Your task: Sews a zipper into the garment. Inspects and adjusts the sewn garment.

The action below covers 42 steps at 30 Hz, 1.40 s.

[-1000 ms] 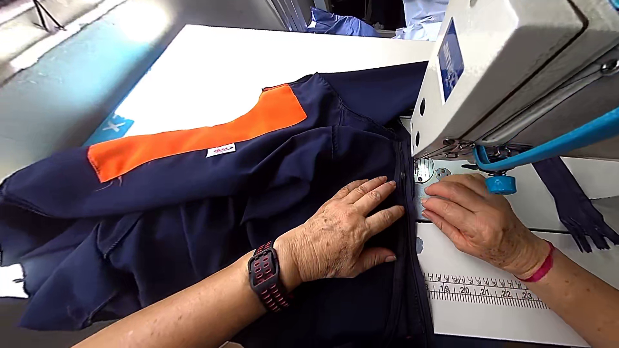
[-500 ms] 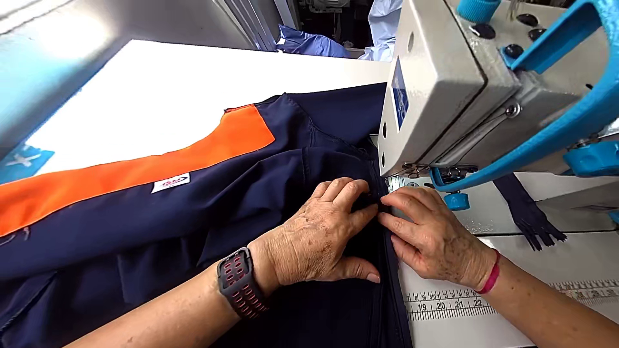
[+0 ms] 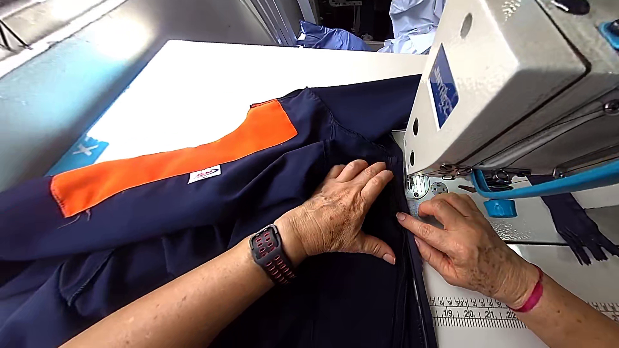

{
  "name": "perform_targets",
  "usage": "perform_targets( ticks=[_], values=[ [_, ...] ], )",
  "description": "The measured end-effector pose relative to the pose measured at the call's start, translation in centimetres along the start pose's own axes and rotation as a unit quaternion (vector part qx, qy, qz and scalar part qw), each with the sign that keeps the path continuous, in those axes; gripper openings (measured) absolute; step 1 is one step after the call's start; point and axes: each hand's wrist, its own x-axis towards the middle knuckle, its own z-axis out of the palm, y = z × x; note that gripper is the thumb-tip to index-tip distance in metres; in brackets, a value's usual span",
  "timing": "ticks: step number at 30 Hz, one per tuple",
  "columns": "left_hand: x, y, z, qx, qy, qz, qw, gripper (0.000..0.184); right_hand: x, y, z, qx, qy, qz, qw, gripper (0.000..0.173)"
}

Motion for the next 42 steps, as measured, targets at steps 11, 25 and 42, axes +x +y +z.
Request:
perform_targets(
  ticks=[11, 25, 42],
  values=[
    [0.4, -0.7, -0.7, 0.024, -0.023, 0.039, 0.999, 0.087, -0.1, 0.0, 0.0, 0.002, -0.005, 0.003, 1.0, 0.034],
    [-1.2, 0.3, -0.9, -0.008, -0.037, 0.105, 0.994, 0.089, 0.2, -0.6, -0.1, -0.013, -0.022, 0.007, 1.0, 0.035],
    [-3.5, 3.1, -1.1, -0.037, -0.037, 0.12, 0.991, 0.04, -4.6, -5.5, -1.6, 0.052, -0.078, -0.024, 0.995, 0.059]
  ],
)
